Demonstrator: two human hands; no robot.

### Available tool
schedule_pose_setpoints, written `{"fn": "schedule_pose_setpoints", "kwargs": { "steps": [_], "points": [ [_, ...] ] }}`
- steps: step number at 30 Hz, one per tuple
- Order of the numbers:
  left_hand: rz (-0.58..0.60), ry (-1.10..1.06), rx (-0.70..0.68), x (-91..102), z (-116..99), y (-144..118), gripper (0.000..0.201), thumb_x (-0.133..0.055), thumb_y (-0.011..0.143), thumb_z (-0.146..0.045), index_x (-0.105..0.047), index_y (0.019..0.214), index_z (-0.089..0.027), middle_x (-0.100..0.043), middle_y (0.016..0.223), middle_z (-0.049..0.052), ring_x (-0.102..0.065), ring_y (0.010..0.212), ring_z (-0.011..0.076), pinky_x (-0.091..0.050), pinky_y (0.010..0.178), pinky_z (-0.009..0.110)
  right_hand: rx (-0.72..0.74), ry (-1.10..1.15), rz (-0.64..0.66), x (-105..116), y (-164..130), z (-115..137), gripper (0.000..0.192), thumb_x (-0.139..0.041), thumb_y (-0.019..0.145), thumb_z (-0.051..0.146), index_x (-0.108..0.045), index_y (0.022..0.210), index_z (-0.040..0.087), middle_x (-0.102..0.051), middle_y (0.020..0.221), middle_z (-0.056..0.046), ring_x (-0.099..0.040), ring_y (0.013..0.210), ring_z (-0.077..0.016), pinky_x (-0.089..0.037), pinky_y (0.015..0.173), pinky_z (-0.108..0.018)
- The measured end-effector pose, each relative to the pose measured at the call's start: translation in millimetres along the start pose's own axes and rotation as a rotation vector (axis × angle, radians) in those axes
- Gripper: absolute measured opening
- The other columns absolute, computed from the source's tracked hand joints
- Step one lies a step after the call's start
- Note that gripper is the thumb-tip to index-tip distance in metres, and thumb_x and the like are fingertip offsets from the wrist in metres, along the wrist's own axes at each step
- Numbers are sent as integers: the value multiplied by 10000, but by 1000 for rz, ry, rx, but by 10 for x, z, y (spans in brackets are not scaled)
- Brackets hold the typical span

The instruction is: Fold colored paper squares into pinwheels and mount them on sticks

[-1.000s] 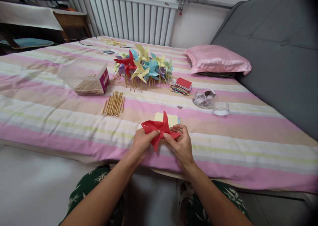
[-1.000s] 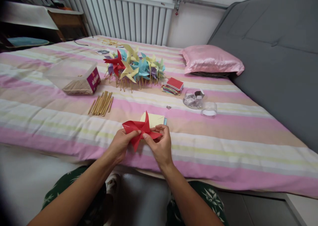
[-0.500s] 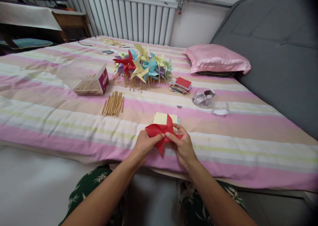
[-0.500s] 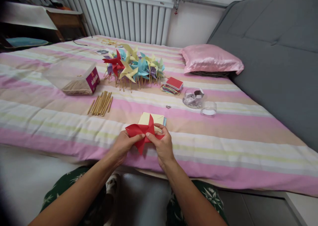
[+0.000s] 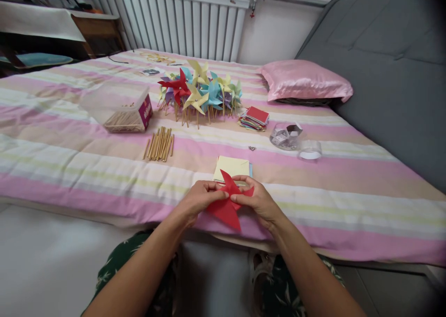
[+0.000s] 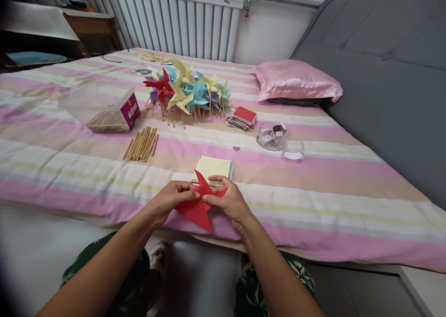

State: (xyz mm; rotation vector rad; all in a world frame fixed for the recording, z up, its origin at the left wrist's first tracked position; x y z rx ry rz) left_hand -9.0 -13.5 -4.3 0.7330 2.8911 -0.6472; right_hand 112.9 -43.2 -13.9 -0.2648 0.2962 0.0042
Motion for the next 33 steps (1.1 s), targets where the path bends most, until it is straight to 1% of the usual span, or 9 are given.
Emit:
{"fn": "schedule_pose_setpoints", "kwargs": {
  "steps": [5,14,18,21,23,26,27,29,33],
  "points": [
    [37,89,46,-26,45,-4,101,-693,544,-214,-633,514,-138,-584,506,8,-450,452,88,-288,484,216,-31,-65,63,-40,-31,21,551,-800,579,210,-523,1055,195,-659,704,12,-617,610,-133,-462,647,-276],
    [83,65,59,-66,70,-13,113,-678,547,-211,-602,508,-137,-536,475,-22,-417,433,72,-270,479,214,-15,-73,82,-53,-52,73,556,-801,587,204,-530,1073,207,-621,657,47,-602,601,-119,-458,643,-265],
    [-5,-43,29,-14,56,18,132,-701,542,-225,-604,530,-138,-588,514,-6,-473,455,84,-319,496,214,38,4,17,-26,-27,114,549,-781,634,279,-496,1097,202,-612,651,46,-571,582,-104,-433,590,-237],
    [-149,-155,-6,100,11,36,164,-729,503,-214,-585,504,-136,-599,504,2,-503,463,93,-347,496,211,118,11,-83,51,-7,165,541,-755,661,347,-472,1099,200,-618,690,31,-561,574,-107,-406,534,-225],
    [-256,-226,-21,197,-14,35,162,-739,483,-205,-597,514,-132,-606,498,5,-526,471,105,-373,501,215,247,-65,-203,139,-41,259,515,-738,676,359,-475,1093,209,-628,730,19,-562,586,-113,-413,539,-235],
    [-346,-320,-38,301,-38,28,145,-741,478,-184,-621,537,-129,-636,519,16,-566,497,126,-413,516,226,484,-276,-370,187,-195,435,336,-682,735,319,-533,1020,221,-569,582,53,-519,515,-111,-407,521,-243],
    [-356,-348,-44,319,-42,27,136,-739,480,-175,-629,545,-127,-649,533,21,-579,509,130,-423,523,227,525,-340,-371,149,-235,460,271,-660,755,301,-557,994,226,-548,533,59,-517,495,-117,-410,512,-248],
    [-360,-398,-48,334,-42,26,125,-733,484,-161,-647,567,-122,-669,560,31,-597,529,137,-443,541,233,533,-438,-267,5,-258,435,210,-631,772,270,-602,977,234,-578,518,43,-549,484,-134,-434,505,-262],
    [-342,-432,-34,308,-21,28,140,-735,491,-164,-659,596,-112,-670,560,32,-595,523,137,-454,545,240,464,-504,-47,-246,-223,276,265,-622,773,250,-662,1035,263,-705,723,-14,-634,538,-161,-503,528,-294]
  ]
}}
Point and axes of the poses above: each hand's wrist, its own y-axis towards the middle knuckle, its own x-axis out of the back of the hand, z = x × y, the point moved 8 cm from there along y, towards the middle knuckle
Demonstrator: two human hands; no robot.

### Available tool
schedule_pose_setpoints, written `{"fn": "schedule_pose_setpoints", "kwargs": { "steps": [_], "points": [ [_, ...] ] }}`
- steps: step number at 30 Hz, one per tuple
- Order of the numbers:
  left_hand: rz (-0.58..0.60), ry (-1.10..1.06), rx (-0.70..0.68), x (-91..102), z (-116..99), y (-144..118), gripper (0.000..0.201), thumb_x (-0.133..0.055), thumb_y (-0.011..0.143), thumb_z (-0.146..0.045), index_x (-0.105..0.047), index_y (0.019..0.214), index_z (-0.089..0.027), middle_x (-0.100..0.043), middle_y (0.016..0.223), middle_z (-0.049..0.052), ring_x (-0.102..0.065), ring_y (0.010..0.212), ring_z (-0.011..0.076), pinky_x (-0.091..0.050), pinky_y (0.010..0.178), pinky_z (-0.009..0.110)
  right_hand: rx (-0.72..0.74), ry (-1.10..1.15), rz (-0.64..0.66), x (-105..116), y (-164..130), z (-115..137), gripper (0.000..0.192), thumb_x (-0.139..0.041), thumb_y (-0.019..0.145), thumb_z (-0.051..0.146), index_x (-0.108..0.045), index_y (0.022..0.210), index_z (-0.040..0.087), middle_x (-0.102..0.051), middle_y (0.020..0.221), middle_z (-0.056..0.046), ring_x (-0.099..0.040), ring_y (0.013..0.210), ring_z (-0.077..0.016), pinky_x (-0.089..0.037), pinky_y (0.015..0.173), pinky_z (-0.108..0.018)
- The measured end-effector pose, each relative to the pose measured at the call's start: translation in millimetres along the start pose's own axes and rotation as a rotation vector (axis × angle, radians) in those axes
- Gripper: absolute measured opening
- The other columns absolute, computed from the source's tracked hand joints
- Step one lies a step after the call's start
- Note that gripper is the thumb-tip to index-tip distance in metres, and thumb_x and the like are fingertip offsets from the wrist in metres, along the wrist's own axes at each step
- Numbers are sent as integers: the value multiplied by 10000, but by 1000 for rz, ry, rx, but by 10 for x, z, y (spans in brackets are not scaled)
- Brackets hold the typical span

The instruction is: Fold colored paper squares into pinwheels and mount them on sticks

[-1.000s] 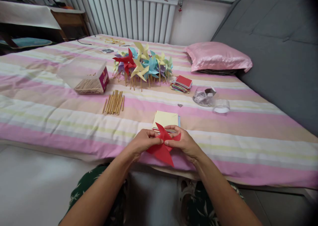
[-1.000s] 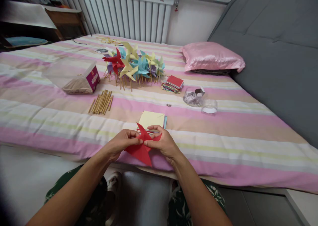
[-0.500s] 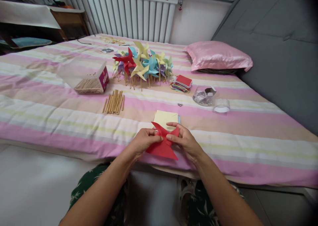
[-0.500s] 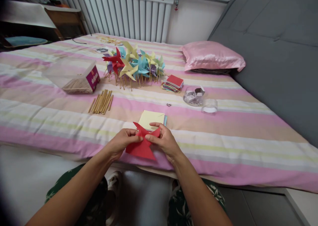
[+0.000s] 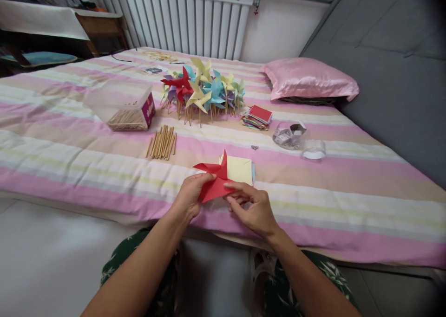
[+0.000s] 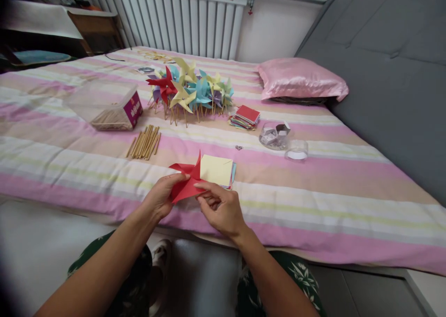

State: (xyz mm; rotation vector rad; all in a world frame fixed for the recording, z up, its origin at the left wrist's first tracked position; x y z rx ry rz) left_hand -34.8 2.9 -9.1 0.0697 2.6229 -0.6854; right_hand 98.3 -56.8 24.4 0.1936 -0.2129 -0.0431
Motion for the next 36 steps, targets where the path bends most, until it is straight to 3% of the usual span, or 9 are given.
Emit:
{"fn": "schedule_pose_setpoints", "kwargs": {
  "steps": [13,26,31,36],
  "points": [
    [80,-18,15,-96,96,-15,134,-731,520,-158,-610,557,-115,-623,530,17,-542,487,108,-418,497,222,24,1,-26,-105,-5,-101,175,-664,776,308,-722,940,289,-718,688,-6,-657,533,-174,-547,543,-326],
    [70,20,-95,-122,40,-14,152,-748,537,-204,-612,537,-137,-580,499,-23,-490,467,72,-350,473,197,-81,101,-200,8,39,-148,135,-677,755,368,-713,751,238,-665,631,-5,-621,537,-158,-508,525,-293],
    [72,27,-107,-148,60,-24,152,-752,540,-212,-630,569,-126,-622,560,-1,-519,511,80,-377,519,200,-109,107,-235,58,52,-150,146,-672,750,356,-691,703,219,-663,775,-31,-594,548,-136,-488,535,-277],
    [75,58,-121,-185,40,-58,195,-758,548,-225,-585,511,-140,-562,485,-32,-447,445,58,-340,486,203,-144,114,-258,82,47,-210,173,-667,741,364,-654,682,202,-651,869,-54,-573,532,-122,-464,522,-277]
  ]
}}
Point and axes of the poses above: each hand's wrist, its own y-axis towards the middle knuckle, its own x-axis out of the back of the hand, z = x × y, the point moved 8 cm from there along y, towards the middle knuckle
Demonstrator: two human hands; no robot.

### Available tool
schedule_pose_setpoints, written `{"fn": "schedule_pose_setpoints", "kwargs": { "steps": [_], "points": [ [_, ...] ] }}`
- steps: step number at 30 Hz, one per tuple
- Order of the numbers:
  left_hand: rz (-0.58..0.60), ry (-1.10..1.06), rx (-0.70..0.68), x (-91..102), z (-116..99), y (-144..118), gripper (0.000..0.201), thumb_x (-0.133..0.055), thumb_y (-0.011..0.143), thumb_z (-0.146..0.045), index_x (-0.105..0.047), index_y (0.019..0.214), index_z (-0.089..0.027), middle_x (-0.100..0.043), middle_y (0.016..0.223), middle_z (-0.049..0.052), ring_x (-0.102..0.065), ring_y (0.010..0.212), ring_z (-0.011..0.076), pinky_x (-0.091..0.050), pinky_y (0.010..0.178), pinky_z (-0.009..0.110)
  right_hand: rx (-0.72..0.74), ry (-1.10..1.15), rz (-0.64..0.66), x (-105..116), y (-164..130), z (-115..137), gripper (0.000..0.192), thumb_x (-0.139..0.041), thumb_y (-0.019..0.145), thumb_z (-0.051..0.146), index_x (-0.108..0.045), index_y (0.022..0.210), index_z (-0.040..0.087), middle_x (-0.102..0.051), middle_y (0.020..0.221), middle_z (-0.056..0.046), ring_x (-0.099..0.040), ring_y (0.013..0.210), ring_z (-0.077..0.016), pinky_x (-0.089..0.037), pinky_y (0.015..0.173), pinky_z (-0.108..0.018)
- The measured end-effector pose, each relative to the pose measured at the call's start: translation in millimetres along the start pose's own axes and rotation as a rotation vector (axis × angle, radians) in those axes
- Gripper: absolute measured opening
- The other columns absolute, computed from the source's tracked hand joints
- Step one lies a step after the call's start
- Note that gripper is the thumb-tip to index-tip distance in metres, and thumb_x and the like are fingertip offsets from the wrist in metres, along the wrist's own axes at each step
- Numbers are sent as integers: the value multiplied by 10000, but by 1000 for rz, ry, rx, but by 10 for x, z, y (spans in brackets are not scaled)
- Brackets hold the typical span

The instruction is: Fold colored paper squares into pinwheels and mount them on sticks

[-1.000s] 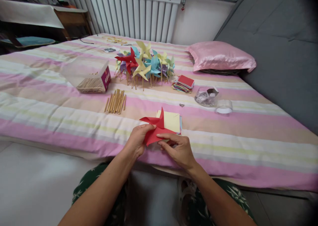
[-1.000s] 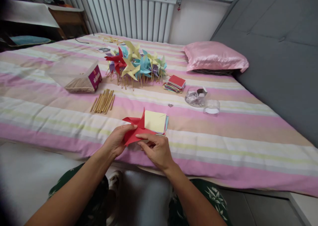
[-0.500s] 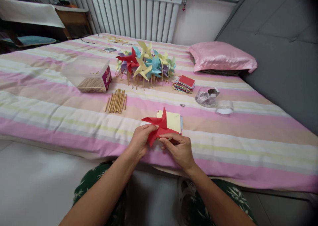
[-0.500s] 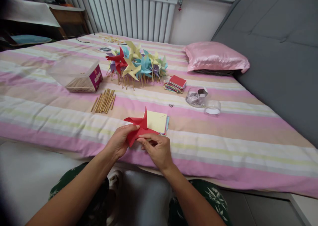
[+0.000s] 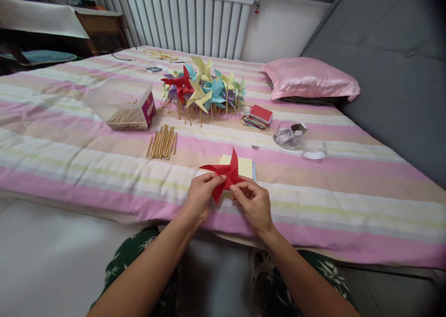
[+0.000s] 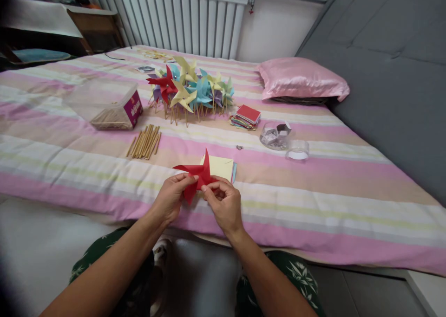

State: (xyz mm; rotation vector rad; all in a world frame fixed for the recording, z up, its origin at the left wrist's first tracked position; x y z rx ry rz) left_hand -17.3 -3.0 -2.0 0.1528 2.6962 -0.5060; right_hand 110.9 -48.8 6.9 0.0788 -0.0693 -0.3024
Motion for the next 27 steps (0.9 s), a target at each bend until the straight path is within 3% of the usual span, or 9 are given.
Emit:
{"fn": "schedule_pose_setpoints", "kwargs": {
  "steps": [6,14,21,27],
  "points": [
    [-11,42,-20,-7,0,3,206,-767,539,-236,-584,526,-143,-586,516,-20,-469,469,67,-347,497,204,-44,8,-49,33,8,-63,195,-675,716,374,-631,651,195,-654,824,-53,-550,515,-120,-455,508,-277],
    [-5,169,-171,-8,-53,26,193,-747,570,-239,-582,518,-154,-565,488,-33,-473,460,77,-323,461,205,-59,17,-93,63,19,-65,189,-676,708,339,-616,593,201,-623,704,-35,-541,555,-134,-442,518,-269],
    [4,247,-209,-2,-51,27,164,-744,595,-267,-636,562,-148,-586,510,-18,-471,452,82,-327,454,215,-84,33,-105,77,17,-106,221,-673,716,340,-588,573,195,-596,637,-2,-413,414,-72,-376,470,-265],
    [16,293,-229,5,-34,46,185,-735,619,-282,-630,559,-143,-553,487,-20,-448,437,77,-311,437,212,-77,21,-101,73,32,-104,227,-675,710,318,-581,554,183,-594,632,0,-388,408,-58,-368,464,-251]
  ]
}}
Point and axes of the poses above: each hand's wrist, its own y-axis towards the middle knuckle, its own x-axis out of the back of the hand, z = x × y, the point moved 8 cm from there along y, towards the middle knuckle
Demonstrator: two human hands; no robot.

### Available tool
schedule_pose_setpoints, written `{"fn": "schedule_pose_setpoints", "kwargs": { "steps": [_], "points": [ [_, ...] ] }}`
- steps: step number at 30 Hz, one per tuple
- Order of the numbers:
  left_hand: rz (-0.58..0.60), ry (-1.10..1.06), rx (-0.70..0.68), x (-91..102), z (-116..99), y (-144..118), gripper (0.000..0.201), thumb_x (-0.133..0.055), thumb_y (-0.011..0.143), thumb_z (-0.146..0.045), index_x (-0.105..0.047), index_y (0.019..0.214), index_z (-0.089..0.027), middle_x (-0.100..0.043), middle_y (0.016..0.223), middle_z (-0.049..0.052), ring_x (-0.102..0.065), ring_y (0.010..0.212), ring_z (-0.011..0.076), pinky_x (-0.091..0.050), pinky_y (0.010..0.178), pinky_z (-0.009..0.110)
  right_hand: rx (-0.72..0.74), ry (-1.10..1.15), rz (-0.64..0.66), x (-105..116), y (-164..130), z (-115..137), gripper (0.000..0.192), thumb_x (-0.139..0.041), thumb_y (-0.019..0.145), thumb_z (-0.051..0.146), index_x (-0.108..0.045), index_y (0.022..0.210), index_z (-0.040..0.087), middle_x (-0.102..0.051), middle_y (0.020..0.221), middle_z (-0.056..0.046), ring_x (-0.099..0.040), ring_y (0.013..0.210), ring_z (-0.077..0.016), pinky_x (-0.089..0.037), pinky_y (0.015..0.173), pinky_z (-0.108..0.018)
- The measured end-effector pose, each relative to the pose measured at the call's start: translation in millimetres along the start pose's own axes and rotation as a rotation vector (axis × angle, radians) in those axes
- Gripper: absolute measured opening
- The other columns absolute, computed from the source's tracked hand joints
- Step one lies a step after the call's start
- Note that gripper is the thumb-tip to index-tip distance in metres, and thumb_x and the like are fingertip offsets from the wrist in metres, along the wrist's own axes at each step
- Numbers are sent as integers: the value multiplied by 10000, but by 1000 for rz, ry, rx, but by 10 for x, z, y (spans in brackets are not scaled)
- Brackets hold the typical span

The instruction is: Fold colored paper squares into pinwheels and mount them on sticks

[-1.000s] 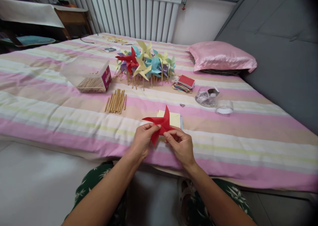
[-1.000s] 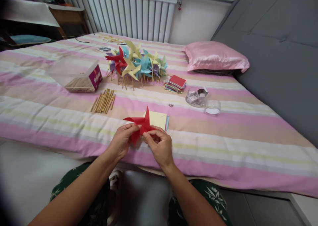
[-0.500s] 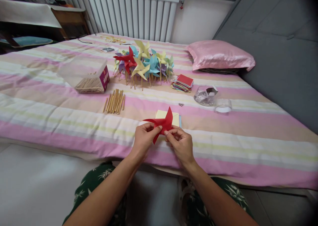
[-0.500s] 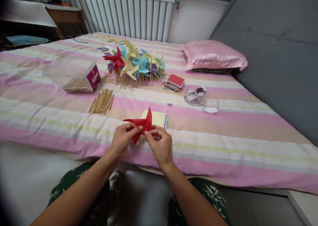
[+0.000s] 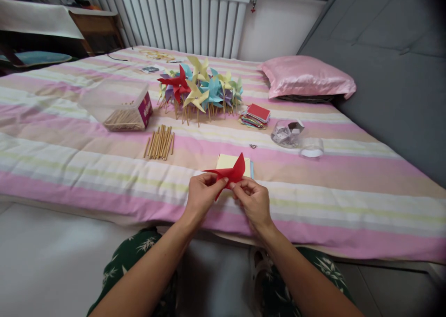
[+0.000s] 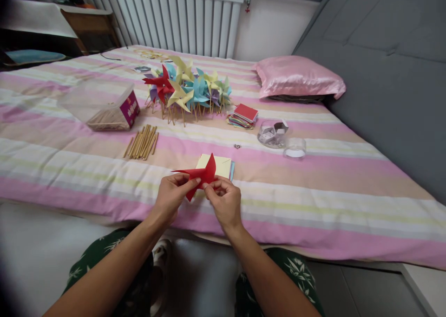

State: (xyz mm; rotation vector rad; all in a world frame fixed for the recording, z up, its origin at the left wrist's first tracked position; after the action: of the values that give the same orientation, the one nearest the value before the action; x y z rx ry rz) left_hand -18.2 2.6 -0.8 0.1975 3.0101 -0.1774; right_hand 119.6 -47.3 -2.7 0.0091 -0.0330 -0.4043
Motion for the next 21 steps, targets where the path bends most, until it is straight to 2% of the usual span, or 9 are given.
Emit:
{"fn": "schedule_pose_setpoints", "kwargs": {
  "steps": [4,10,16,18,21],
  "points": [
    [22,13,-22,3,22,12,214,-732,630,-301,-616,542,-144,-529,464,-24,-426,421,75,-297,423,213,8,14,-15,16,15,-11,249,-686,694,334,-589,545,160,-589,659,1,-381,413,-48,-329,423,-224],
    [35,44,-53,10,41,30,188,-726,640,-307,-655,581,-143,-564,497,-8,-456,448,85,-312,433,213,13,17,14,9,23,-22,282,-668,716,354,-575,537,157,-515,547,31,-376,401,-53,-290,396,-207],
    [33,21,-20,13,44,28,204,-726,631,-304,-627,556,-143,-550,482,-14,-441,434,80,-290,427,213,37,-26,29,8,32,-15,300,-680,704,394,-616,558,141,-638,793,-39,-437,422,-46,-347,422,-217],
    [31,10,5,10,41,24,221,-730,620,-304,-605,537,-142,-534,467,-21,-426,425,74,-278,423,210,43,-55,32,12,37,-2,290,-675,710,394,-634,564,147,-643,751,-45,-497,469,-81,-374,446,-226],
    [22,-12,40,3,33,17,237,-740,595,-298,-579,521,-141,-526,460,-27,-418,422,68,-273,426,205,77,-101,37,20,45,42,277,-660,725,376,-647,547,164,-629,639,-44,-604,653,-168,-425,538,-253]
  ]
}}
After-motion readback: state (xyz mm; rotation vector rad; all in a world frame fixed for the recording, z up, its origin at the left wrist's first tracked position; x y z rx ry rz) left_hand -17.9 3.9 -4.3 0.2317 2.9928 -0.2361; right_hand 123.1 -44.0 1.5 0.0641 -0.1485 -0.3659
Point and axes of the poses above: each hand's wrist, its own y-axis towards the middle knuckle, its own x-axis out of the back of the hand, z = x × y, the point moved 8 cm from there along y, towards the middle knuckle
